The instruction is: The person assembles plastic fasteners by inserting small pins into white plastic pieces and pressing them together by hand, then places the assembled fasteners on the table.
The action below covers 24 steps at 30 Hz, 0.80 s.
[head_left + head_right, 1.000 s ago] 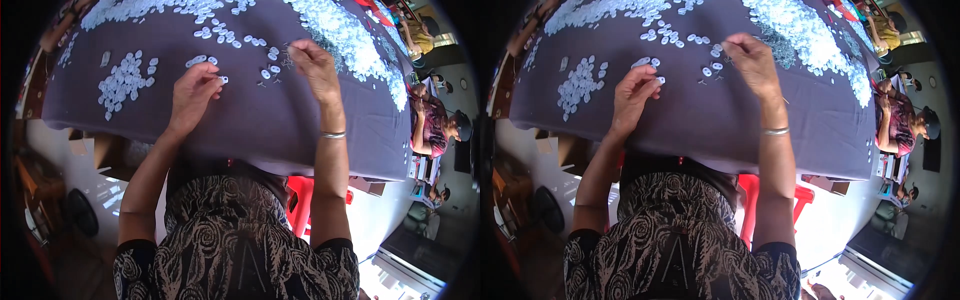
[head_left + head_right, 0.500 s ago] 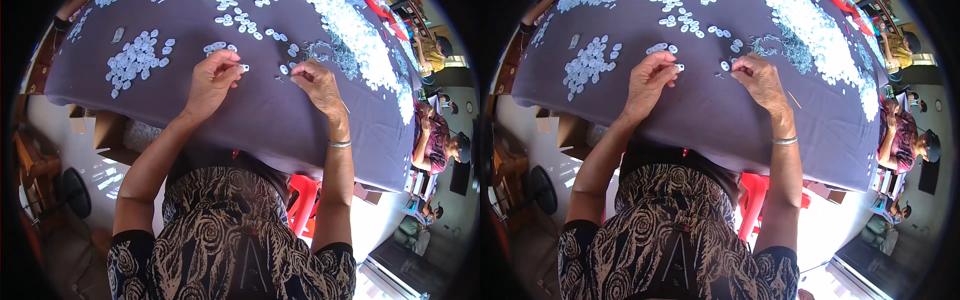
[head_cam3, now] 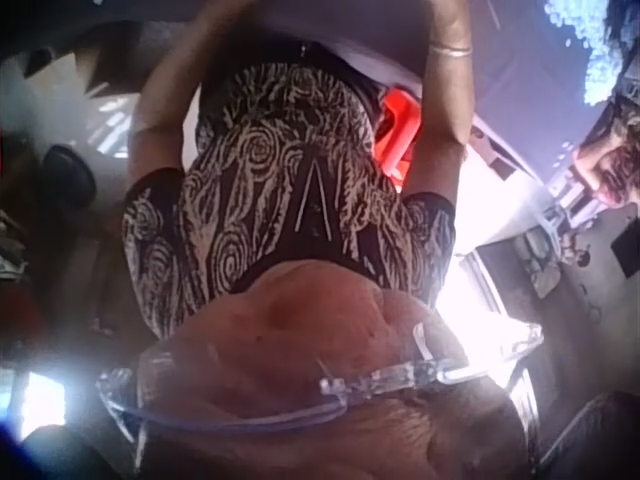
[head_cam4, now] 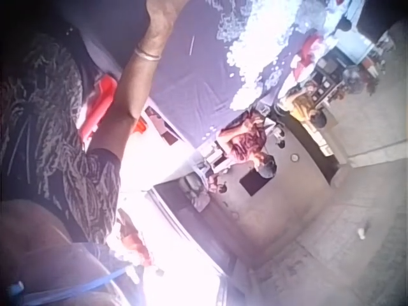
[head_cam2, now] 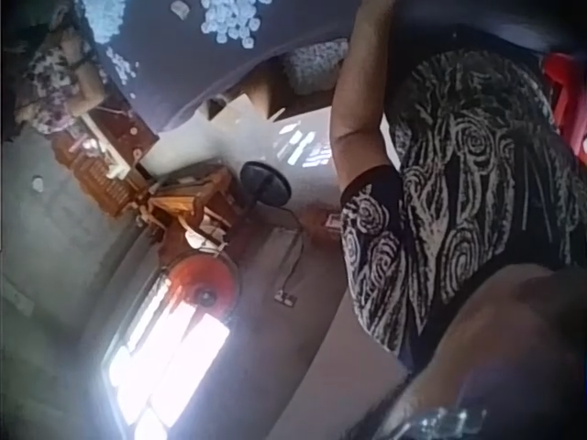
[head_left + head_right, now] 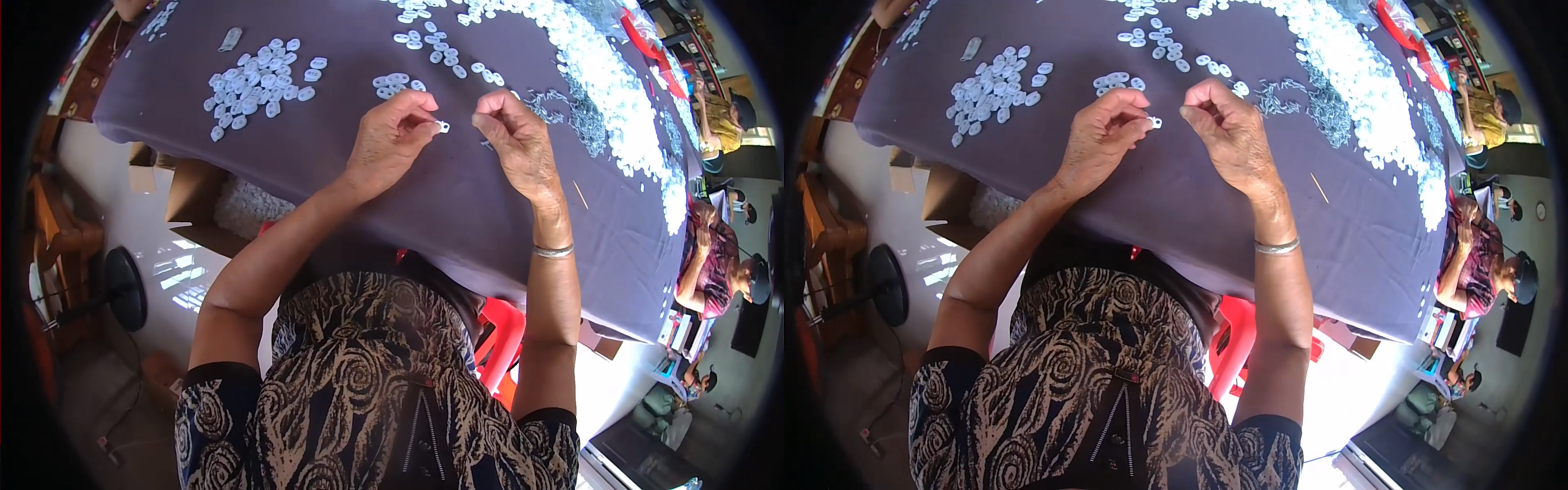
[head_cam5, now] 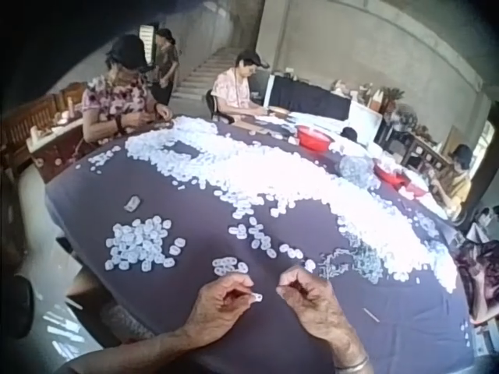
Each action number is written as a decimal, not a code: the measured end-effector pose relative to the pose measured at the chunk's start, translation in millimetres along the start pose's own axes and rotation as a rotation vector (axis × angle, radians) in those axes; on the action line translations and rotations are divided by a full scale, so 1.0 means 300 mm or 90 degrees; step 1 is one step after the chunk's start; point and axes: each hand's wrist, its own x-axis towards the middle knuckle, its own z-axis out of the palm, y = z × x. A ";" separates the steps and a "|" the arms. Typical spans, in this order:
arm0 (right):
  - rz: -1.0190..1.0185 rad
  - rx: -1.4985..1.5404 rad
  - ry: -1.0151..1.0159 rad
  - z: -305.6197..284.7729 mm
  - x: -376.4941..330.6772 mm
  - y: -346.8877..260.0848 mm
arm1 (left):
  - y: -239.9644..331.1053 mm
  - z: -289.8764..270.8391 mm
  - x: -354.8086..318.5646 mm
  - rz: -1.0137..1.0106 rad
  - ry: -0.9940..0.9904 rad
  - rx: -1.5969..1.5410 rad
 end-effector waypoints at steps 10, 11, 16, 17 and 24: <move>0.061 0.135 -0.004 0.086 0.028 0.063 | -0.004 0.000 -0.004 0.007 -0.004 0.025; 0.069 0.121 0.003 0.086 0.028 0.058 | -0.008 0.001 -0.004 0.019 -0.003 0.030; 0.086 0.122 0.005 0.085 0.032 0.061 | -0.003 0.001 -0.003 0.020 -0.008 0.048; 0.099 0.104 -0.002 0.084 0.032 0.055 | -0.004 0.001 -0.003 0.032 -0.005 0.053; 0.097 0.055 -0.031 0.079 0.031 0.057 | -0.003 0.000 -0.006 0.038 0.000 0.057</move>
